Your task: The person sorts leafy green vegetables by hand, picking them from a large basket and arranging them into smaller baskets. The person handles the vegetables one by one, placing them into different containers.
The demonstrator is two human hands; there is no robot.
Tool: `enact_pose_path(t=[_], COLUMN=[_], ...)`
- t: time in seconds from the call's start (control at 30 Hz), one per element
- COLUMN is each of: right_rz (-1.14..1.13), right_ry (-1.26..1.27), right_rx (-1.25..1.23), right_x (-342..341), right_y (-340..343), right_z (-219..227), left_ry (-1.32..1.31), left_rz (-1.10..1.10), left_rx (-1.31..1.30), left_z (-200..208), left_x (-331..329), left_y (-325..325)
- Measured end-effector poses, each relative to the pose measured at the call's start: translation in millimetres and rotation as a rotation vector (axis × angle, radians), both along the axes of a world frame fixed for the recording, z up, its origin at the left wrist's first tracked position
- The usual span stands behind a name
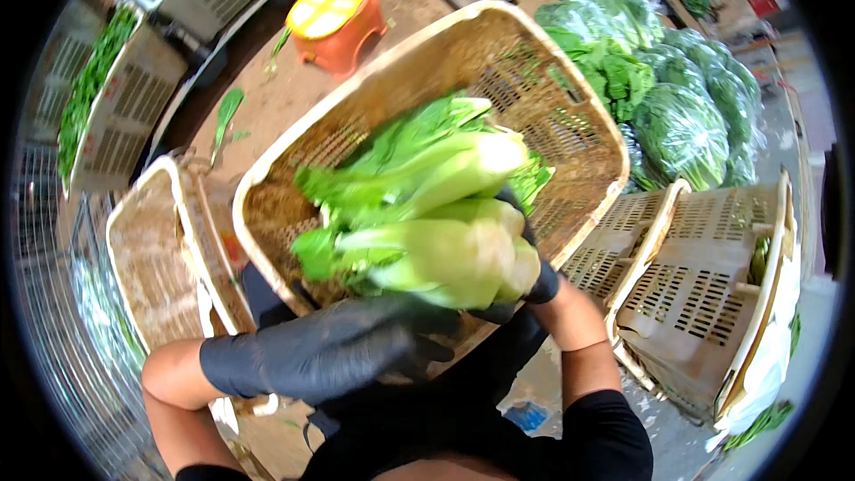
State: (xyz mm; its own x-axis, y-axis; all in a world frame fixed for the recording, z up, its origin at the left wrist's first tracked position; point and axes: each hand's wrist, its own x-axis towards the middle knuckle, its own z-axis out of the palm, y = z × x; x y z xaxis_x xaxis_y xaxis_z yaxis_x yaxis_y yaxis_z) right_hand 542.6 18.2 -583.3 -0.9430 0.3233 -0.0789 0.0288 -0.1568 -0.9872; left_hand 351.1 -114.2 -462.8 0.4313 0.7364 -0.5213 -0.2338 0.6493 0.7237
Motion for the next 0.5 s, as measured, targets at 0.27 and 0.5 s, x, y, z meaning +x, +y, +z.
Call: enact_pose_path(t=[0.27,0.5], right_rz=[-0.232,-0.295], right_ry=[0.247,-0.296], right_rx=[-0.634,0.621], right_x=[14.7,51.3], right_y=[-24.0,-32.0], right_z=[-43.8,-36.1], left_ry=[0.264,-0.051], left_rz=[0.354,0.791], left_rx=[0.316,-0.223], left_z=[-65.3,-187.9], left_x=[-16.2,56.0], left_y=[22.4,1.7])
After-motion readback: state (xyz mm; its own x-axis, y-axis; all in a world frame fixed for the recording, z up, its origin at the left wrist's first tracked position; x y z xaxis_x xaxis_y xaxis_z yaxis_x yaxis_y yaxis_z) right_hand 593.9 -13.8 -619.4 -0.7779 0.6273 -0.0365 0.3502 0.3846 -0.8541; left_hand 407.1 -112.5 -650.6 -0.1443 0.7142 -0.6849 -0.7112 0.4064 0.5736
